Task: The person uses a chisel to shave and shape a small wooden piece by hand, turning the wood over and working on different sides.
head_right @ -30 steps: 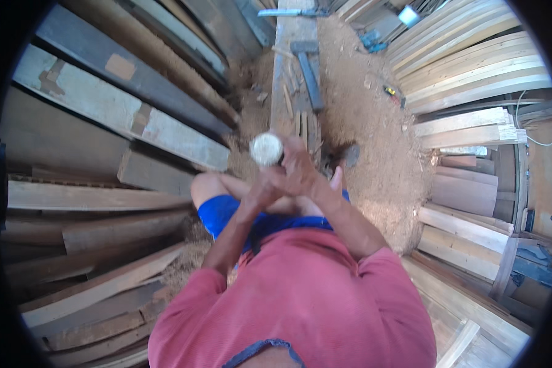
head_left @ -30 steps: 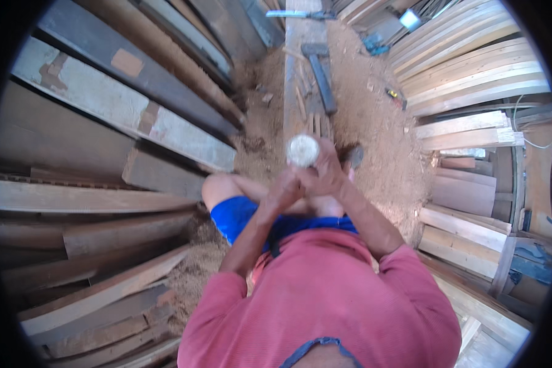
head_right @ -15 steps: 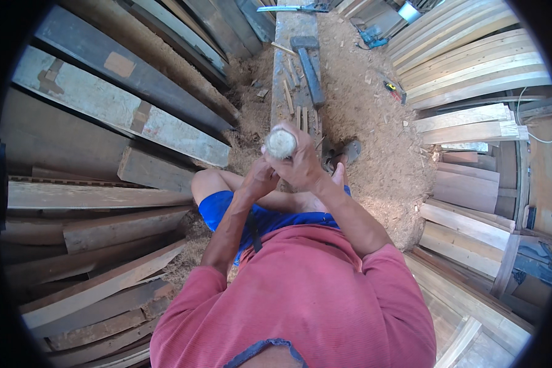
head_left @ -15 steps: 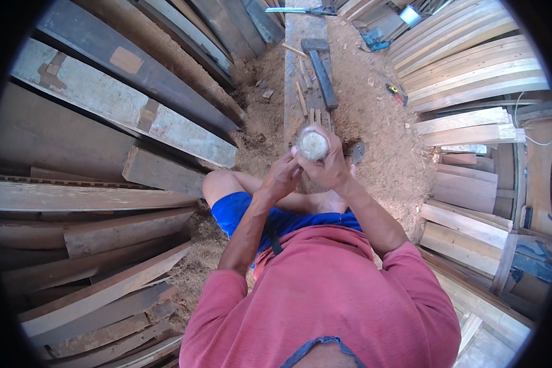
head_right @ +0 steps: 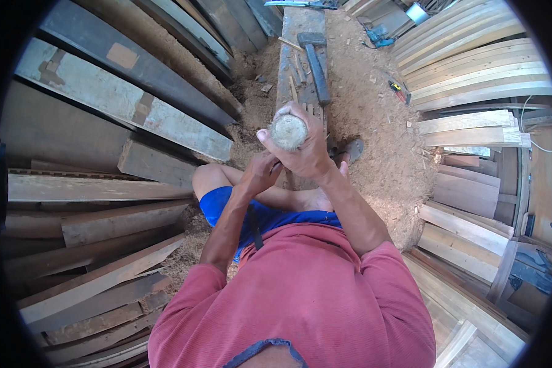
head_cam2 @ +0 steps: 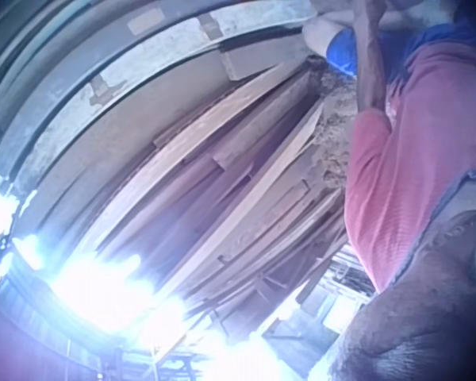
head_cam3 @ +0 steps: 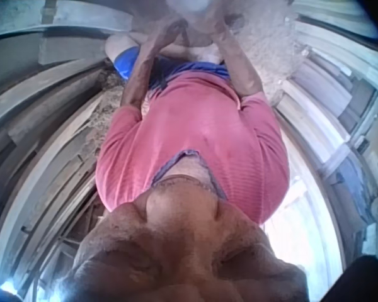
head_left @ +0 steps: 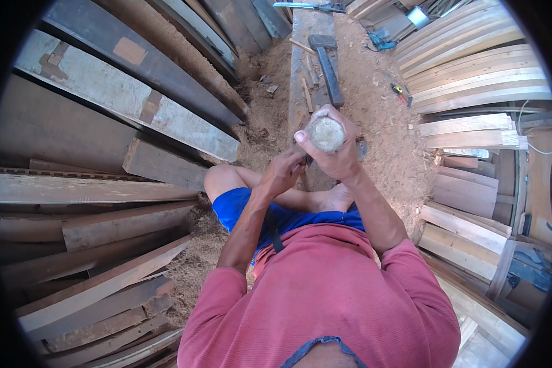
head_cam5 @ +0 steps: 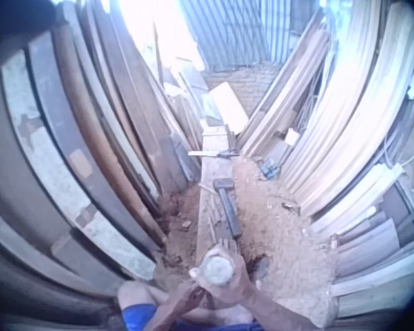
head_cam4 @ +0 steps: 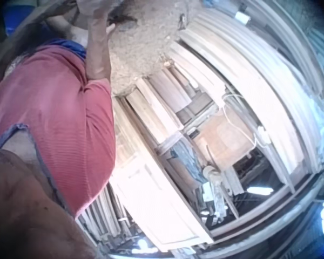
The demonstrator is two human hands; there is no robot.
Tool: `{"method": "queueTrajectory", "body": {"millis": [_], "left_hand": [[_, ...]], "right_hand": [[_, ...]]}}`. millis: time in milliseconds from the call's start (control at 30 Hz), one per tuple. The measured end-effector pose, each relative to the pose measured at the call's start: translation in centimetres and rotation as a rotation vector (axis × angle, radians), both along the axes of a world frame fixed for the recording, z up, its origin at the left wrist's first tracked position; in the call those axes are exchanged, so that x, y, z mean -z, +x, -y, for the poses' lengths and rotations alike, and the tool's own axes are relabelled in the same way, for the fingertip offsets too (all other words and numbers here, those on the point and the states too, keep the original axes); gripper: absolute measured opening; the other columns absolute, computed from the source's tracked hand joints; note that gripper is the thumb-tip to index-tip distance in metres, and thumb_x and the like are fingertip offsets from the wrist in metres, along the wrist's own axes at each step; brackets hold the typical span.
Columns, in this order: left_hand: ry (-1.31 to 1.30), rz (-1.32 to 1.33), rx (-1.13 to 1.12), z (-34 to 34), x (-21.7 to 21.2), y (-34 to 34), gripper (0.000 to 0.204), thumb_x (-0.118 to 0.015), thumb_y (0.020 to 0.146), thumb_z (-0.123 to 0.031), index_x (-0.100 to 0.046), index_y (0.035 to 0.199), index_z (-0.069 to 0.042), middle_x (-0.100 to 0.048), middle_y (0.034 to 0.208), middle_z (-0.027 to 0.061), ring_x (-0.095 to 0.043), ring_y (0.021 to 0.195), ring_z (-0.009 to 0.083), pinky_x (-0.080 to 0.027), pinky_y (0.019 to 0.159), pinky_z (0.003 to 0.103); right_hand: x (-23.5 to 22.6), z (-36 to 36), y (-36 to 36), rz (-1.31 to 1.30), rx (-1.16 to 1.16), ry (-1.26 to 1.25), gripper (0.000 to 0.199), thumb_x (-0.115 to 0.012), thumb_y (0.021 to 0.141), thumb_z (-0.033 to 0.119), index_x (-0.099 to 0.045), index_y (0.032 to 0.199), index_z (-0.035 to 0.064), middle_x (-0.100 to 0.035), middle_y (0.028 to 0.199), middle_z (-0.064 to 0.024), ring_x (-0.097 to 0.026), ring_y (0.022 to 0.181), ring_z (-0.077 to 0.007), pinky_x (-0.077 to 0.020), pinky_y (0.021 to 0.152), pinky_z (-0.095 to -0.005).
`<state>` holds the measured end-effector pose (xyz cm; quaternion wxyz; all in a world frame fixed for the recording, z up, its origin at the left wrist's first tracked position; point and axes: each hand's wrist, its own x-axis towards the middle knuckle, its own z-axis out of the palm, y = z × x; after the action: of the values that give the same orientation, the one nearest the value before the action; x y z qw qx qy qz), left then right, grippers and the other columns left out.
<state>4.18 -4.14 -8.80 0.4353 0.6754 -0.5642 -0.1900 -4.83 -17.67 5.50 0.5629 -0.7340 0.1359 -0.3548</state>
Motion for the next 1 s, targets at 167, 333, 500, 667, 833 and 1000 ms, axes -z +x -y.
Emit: {"method": "queueTrajectory", "body": {"millis": [167, 333, 500, 667, 833, 1000], "left_hand": [[0.044, -0.01, 0.018, -0.2, -1.0, 0.1, 0.01, -0.058, 0.08, -0.001, -0.058, 0.09, -0.001, -0.059, 0.087, 0.0184, -0.059, 0.083, 0.0402, -0.048, 0.072, 0.046], [-0.045, -0.034, 0.0, 0.2, -1.3, 0.0, 0.018, -0.058, 0.08, 0.001, -0.06, 0.098, -0.001, -0.062, 0.095, 0.0201, -0.06, 0.089, 0.0418, -0.049, 0.076, 0.046], [-0.17, 0.02, -0.092, 0.9, -1.4, -0.6, 0.025, -0.058, 0.079, 0.002, -0.06, 0.103, -0.002, -0.063, 0.093, 0.0213, -0.061, 0.091, 0.043, -0.05, 0.076, 0.047], [-0.1, -0.025, -0.093, -0.1, 0.0, -0.4, 0.028, -0.058, 0.08, 0.001, -0.061, 0.107, -0.004, -0.065, 0.098, 0.0218, -0.061, 0.094, 0.0442, -0.051, 0.079, 0.047], [-0.097, 0.005, -0.109, 0.0, -1.2, -1.4, 0.033, -0.056, 0.08, 0.004, -0.062, 0.111, -0.006, -0.065, 0.103, 0.0216, -0.061, 0.096, 0.0445, -0.051, 0.081, 0.045], [-0.089, 0.037, -0.105, -0.3, -1.0, -1.5, 0.039, -0.056, 0.079, 0.005, -0.06, 0.116, -0.006, -0.065, 0.107, 0.0218, -0.06, 0.099, 0.044, -0.051, 0.083, 0.045]], "right_hand": [[-0.1, -0.2, 0.1, -0.021, -0.097, 0.045, 0.023, -0.077, 0.077, 0.007, -0.057, 0.088, 0.0038, -0.056, 0.078, -0.0008, -0.053, 0.072, -0.0061, -0.0442, 0.064, -0.0241], [-1.7, -0.5, 0.2, 0.003, -0.144, -0.051, 0.024, -0.077, 0.077, 0.007, -0.057, 0.088, 0.0027, -0.056, 0.075, -0.0029, -0.053, 0.069, -0.0077, -0.0441, 0.062, -0.0256], [0.3, -0.3, 0.3, 0.035, -0.114, -0.146, 0.024, -0.077, 0.076, 0.007, -0.056, 0.088, 0.0027, -0.055, 0.072, -0.0042, -0.053, 0.064, -0.0108, -0.0439, 0.06, -0.0263], [-1.6, -1.2, -0.3, 0.014, -0.2, -0.051, 0.025, -0.076, 0.076, 0.008, -0.056, 0.089, 0.0022, -0.056, 0.072, -0.006, -0.055, 0.063, -0.013, -0.044, 0.059, -0.0264], [-1.4, -1.7, -0.3, 0.052, -0.262, -0.03, 0.027, -0.078, 0.073, 0.008, -0.057, 0.088, 0.0014, -0.056, 0.074, -0.009, -0.053, 0.064, -0.0164, -0.0439, 0.062, -0.0301], [-0.1, -1.7, -0.4, -0.027, -0.226, -0.006, 0.023, -0.076, 0.075, 0.01, -0.057, 0.087, 0.0024, -0.056, 0.072, -0.0073, -0.054, 0.062, -0.0155, -0.0443, 0.059, -0.0288]]}}
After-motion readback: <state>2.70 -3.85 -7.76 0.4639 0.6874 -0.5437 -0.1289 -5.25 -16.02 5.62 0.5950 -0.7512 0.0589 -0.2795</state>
